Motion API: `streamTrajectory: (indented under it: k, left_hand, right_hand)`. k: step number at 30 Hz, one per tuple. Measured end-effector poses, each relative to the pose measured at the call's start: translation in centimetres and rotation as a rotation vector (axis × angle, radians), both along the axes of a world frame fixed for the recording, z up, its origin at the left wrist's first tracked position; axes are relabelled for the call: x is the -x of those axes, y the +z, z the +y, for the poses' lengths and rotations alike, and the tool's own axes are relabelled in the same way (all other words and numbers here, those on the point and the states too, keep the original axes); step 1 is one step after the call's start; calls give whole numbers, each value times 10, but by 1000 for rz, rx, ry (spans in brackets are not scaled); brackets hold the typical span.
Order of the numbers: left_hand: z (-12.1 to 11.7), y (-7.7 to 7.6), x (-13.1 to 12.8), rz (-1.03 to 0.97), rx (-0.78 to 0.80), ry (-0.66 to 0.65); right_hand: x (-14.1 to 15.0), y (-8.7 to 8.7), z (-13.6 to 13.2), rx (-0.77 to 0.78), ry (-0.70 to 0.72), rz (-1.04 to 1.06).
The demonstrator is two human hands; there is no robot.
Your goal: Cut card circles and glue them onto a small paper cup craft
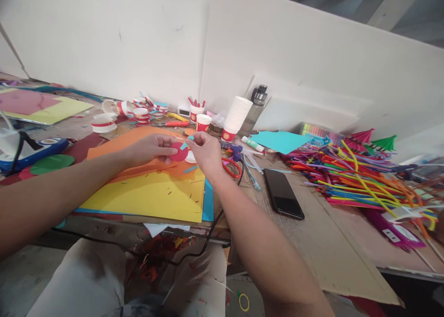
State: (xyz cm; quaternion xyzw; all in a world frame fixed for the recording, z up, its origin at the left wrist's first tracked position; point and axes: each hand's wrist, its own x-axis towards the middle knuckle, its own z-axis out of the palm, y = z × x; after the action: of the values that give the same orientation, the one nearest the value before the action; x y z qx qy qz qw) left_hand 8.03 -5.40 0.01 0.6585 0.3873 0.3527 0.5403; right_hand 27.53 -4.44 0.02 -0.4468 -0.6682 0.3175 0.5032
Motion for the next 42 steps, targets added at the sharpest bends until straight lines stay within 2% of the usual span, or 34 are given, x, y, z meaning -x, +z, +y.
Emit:
streamTrajectory:
  k: [7,15,22,28,33,42]
  left_hand:
    - [0,-4,-2,-29,-15,27]
    - [-1,0,-7,-50,47,101]
    - [-6,6,-9,-39,2,166]
    - [-5,3,-8,-25,-17,130]
    - [-2,-3,-6,-4,-41,85]
    - [-1,-3,-6,-21,-23,62]
  right_hand:
    - [1,0,-2,-22,-26,-45]
    - [4,-1,-5,-57,14,-59]
    - [8,7,-12,92,66,-154]
    - [9,4,-9,158,80,-145]
    - [9,3,-7,132,-3,-167]
    - [10,0,-6,122,-20,-202]
